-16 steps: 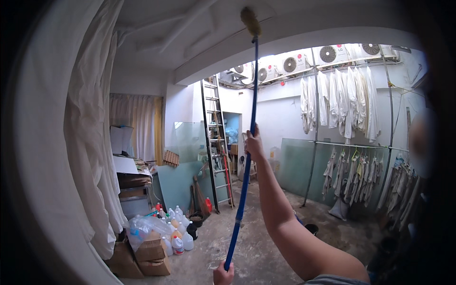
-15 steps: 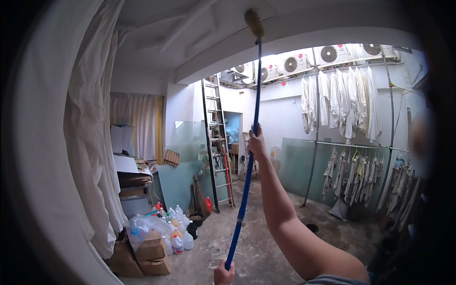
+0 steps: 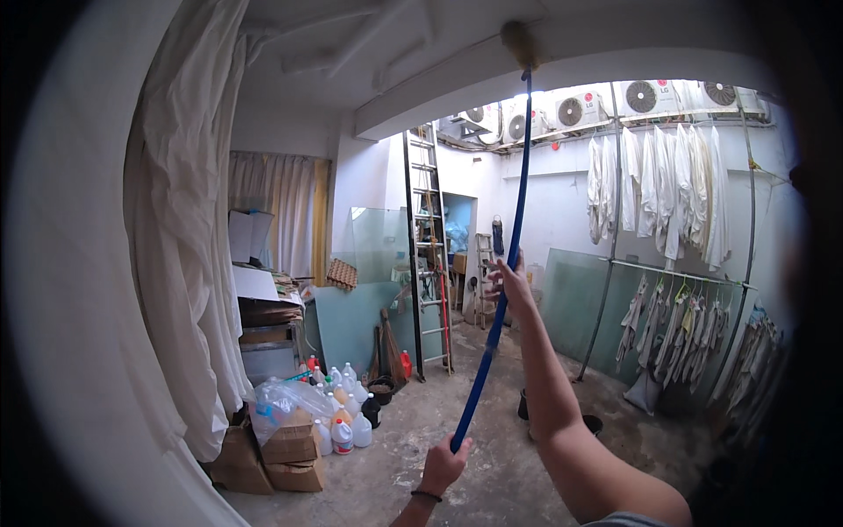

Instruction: The person uses a long-handled duster to clean the ceiling and overhead pipes in a cluttered workspace. They repeatedly sweep the duster across the ceiling surface and along the pipe runs, moving around the room to reach different sections.

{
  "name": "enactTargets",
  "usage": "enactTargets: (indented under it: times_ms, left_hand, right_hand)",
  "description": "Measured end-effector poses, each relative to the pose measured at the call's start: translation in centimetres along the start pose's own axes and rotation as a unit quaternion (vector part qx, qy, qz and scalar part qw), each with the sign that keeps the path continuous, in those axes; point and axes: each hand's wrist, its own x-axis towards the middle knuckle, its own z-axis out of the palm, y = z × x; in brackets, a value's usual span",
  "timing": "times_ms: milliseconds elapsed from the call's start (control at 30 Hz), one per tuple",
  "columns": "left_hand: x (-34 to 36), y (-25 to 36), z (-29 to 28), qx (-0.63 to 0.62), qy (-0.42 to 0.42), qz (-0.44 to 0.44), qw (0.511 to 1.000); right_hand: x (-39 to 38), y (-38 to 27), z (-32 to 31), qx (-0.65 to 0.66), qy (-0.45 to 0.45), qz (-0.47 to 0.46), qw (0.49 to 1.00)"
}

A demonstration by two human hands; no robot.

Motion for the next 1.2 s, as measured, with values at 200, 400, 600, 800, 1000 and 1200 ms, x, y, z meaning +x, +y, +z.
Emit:
enactTargets:
  times_ms: [200, 400, 600, 800, 1000, 1200]
  left_hand:
    - [2.0, -0.5, -1.2, -0.050, -0.033, 0.070, 0.996]
    - [-2.2, -6.8, -3.1, -0.145, -0.239, -0.117, 0.953]
    - [-7.1, -8.6, -2.7, -0.224, -0.110, -0.223, 0.943]
    - [-2.7, -9.9, -1.9, -0.126, -0.027, -0.064, 0.990]
    - [3.2, -10.4, 0.8, -0.182, -0.030, -0.142, 0.972]
    - [10.5, -12.1, 3.4, -0.156, -0.002, -0.090, 0.984]
  right_hand:
    - [0.5, 4.4, 2.6, -0.007, 0.070, -0.073, 0.995]
    - [5.1, 5.1, 2.9, -0.070, 0.101, -0.043, 0.992]
    - [8.2, 7.9, 4.8, -0.102, 0.088, -0.021, 0.991]
    - [12.8, 11.6, 6.8, -0.075, 0.049, -0.038, 0.995]
    - [19.5, 17.1, 7.0, -0.110, 0.060, -0.023, 0.992]
    - [26.3, 21.7, 7.1, -0.027, -0.021, -0.017, 0.999]
